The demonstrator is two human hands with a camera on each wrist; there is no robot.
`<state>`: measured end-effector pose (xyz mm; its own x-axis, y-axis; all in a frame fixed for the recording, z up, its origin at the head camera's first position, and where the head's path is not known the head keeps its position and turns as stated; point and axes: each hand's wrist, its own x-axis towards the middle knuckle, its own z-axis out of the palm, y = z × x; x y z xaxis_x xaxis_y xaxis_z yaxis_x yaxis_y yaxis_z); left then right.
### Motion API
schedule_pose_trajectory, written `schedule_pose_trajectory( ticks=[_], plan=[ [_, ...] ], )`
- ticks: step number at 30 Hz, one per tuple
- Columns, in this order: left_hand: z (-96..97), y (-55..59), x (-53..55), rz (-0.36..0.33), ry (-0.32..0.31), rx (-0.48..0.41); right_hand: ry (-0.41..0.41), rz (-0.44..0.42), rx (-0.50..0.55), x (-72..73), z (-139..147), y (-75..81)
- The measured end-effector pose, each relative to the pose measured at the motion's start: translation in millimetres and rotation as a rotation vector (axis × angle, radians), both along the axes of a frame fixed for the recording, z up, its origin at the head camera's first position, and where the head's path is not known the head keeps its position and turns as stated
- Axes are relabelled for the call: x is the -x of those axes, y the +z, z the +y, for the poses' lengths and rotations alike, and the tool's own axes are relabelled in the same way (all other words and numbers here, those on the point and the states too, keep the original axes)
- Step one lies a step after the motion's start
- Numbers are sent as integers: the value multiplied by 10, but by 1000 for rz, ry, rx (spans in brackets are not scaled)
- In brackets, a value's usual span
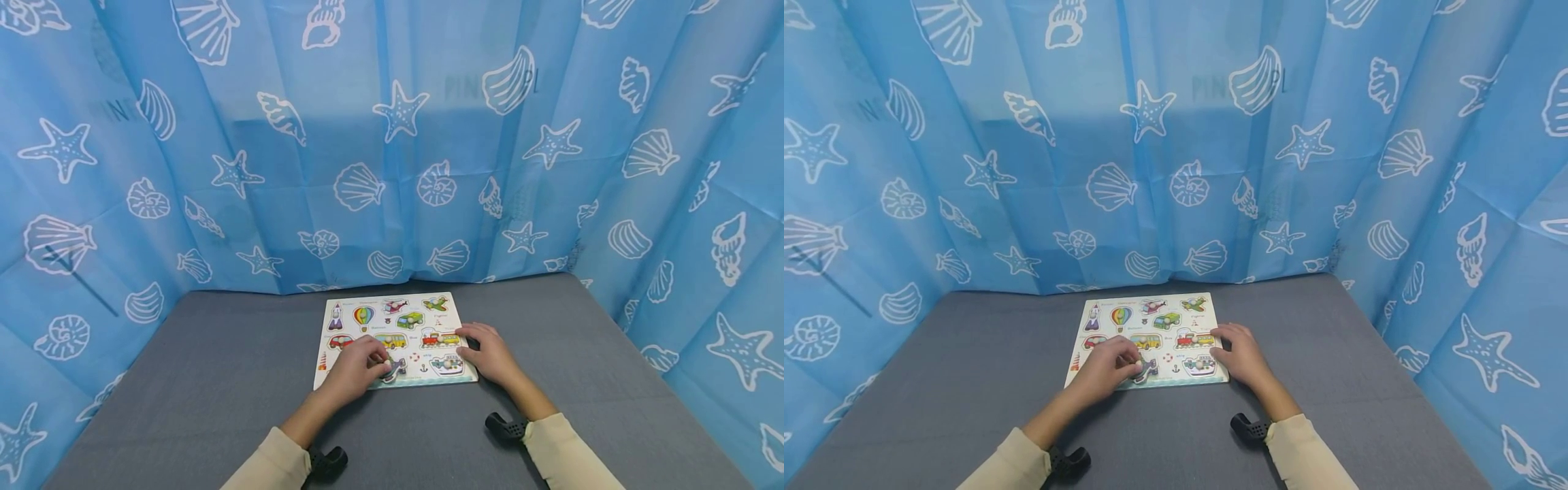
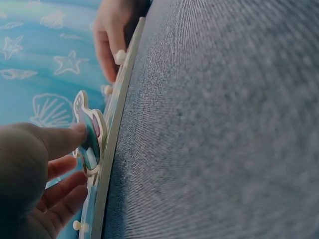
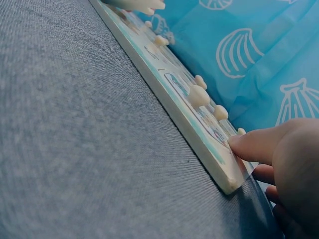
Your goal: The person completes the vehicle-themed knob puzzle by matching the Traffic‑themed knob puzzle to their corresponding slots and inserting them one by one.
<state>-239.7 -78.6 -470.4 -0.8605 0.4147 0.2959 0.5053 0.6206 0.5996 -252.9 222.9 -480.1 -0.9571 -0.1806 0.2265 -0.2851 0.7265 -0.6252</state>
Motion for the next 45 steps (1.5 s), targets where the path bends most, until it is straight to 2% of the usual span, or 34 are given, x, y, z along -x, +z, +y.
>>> schedule_pose_trajectory(
  ticks=[9, 19, 26, 37, 45],
  plan=[
    [-6, 28, 21, 92, 9, 103, 5, 7, 2, 13, -16, 1],
    [-18, 57, 28, 138, 1, 179, 2, 5, 1, 35, -28, -2],
    [-13, 66, 23, 149, 25, 234, 5, 6, -1, 33, -40, 0],
    [-25, 74, 10, 157, 34, 215, 7, 12, 1, 24, -46, 10],
    [-71, 119, -38, 139, 71, 188, 21, 10, 27, 5, 7, -10]
  ],
)
